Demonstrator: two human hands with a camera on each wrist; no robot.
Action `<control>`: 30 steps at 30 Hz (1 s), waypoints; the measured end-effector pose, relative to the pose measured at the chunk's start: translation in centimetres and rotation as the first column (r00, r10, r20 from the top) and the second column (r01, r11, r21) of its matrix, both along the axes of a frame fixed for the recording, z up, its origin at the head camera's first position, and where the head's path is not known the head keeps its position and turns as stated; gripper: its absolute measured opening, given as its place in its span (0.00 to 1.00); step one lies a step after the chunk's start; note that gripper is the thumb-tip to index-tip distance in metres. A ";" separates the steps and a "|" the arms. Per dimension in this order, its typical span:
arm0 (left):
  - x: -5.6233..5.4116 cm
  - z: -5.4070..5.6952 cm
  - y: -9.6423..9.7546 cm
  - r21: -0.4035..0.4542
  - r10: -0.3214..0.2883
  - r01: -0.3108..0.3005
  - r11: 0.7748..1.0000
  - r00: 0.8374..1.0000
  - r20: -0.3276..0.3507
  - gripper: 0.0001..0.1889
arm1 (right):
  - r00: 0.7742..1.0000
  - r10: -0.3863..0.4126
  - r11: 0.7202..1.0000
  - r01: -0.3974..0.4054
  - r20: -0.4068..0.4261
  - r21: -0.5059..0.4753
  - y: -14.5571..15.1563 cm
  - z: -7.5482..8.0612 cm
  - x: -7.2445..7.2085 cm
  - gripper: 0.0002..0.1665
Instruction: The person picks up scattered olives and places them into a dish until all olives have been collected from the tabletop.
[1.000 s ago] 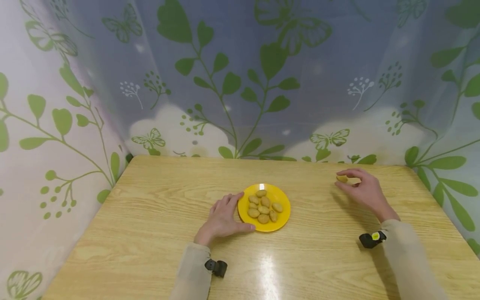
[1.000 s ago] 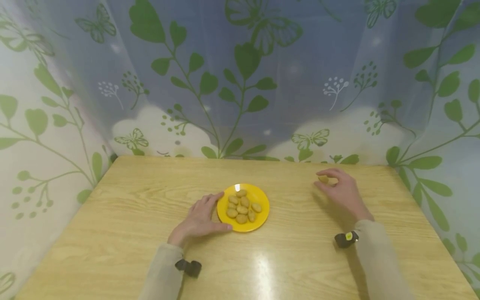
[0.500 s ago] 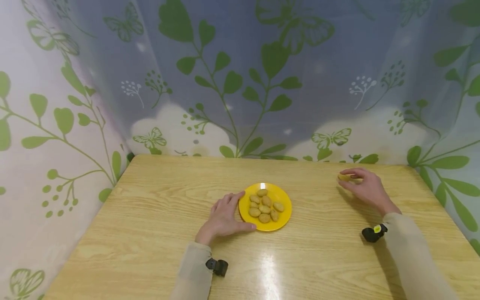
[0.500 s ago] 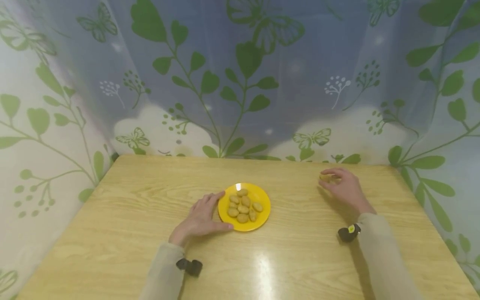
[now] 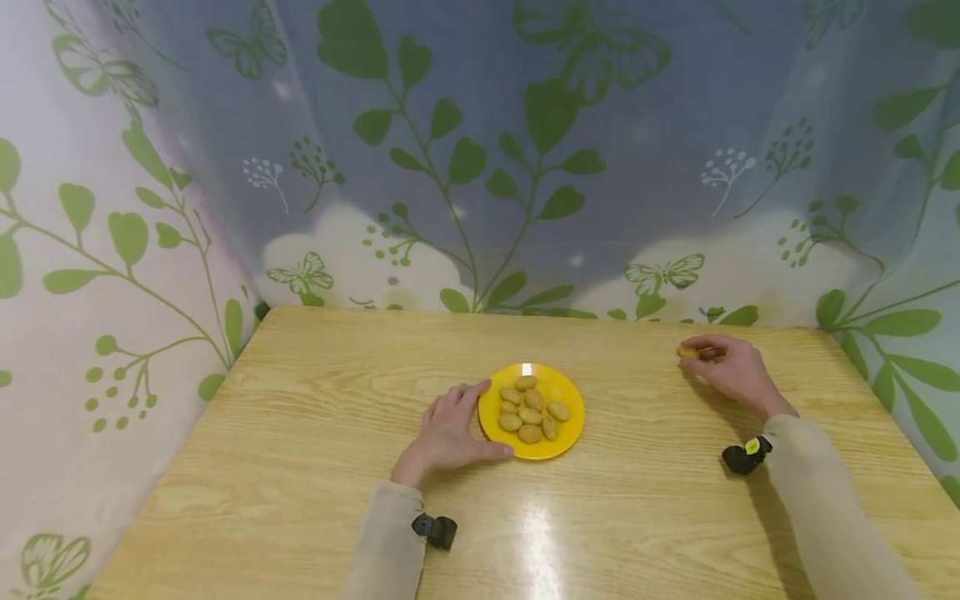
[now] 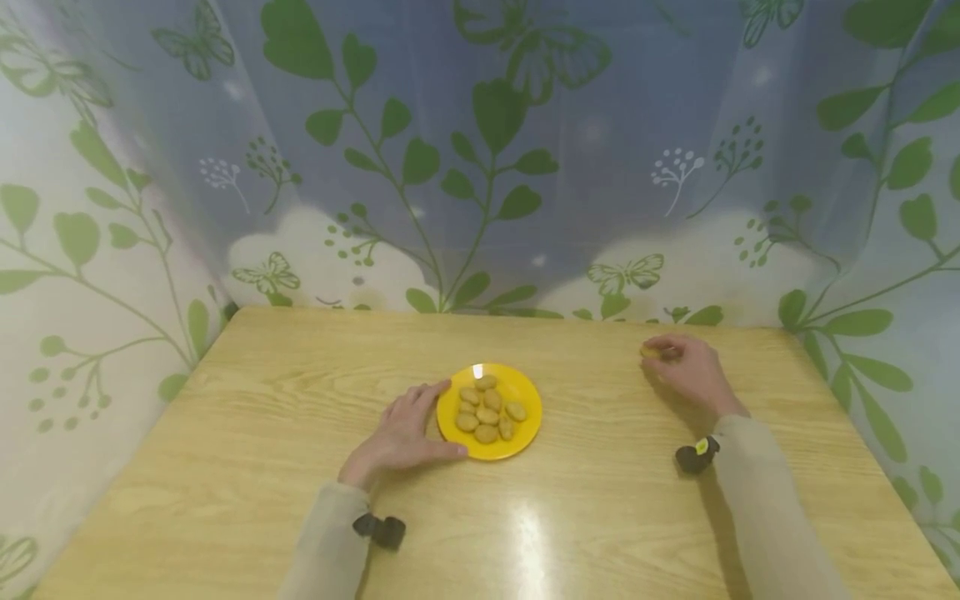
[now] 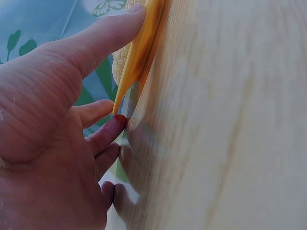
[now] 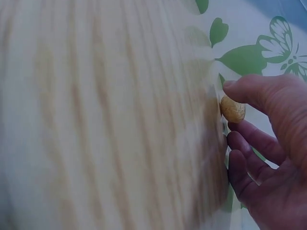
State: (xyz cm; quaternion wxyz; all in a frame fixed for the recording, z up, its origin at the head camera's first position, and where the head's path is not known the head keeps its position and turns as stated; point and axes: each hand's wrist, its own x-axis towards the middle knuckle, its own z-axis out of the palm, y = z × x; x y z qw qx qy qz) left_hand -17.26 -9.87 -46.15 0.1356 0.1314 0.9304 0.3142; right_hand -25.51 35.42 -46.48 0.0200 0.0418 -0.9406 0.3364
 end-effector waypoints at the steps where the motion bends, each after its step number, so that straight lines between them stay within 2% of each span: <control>1: 0.0 0.0 0.0 0.000 0.000 0.000 1.000 1.000 0.001 0.55 | 1.000 0.002 1.000 -0.002 0.002 -0.001 0.0 0.0 -0.1 0.23; 8: 0.0 0.0 0.0 0.004 0.008 -0.008 1.000 1.000 0.006 0.55 | 0.999 0.002 1.000 -0.002 0.042 0.005 0.1 -0.2 -0.4 0.23; 23: -0.1 0.0 0.0 -0.007 0.005 -0.005 1.000 1.000 0.014 0.54 | 0.999 0.028 1.000 -0.028 0.018 -0.002 -0.2 0.1 -0.2 0.20; 30: 0.0 0.1 -0.1 0.006 0.007 -0.007 1.000 1.000 0.021 0.54 | 0.999 0.033 0.999 -0.033 0.026 0.007 -0.4 0.3 0.3 0.21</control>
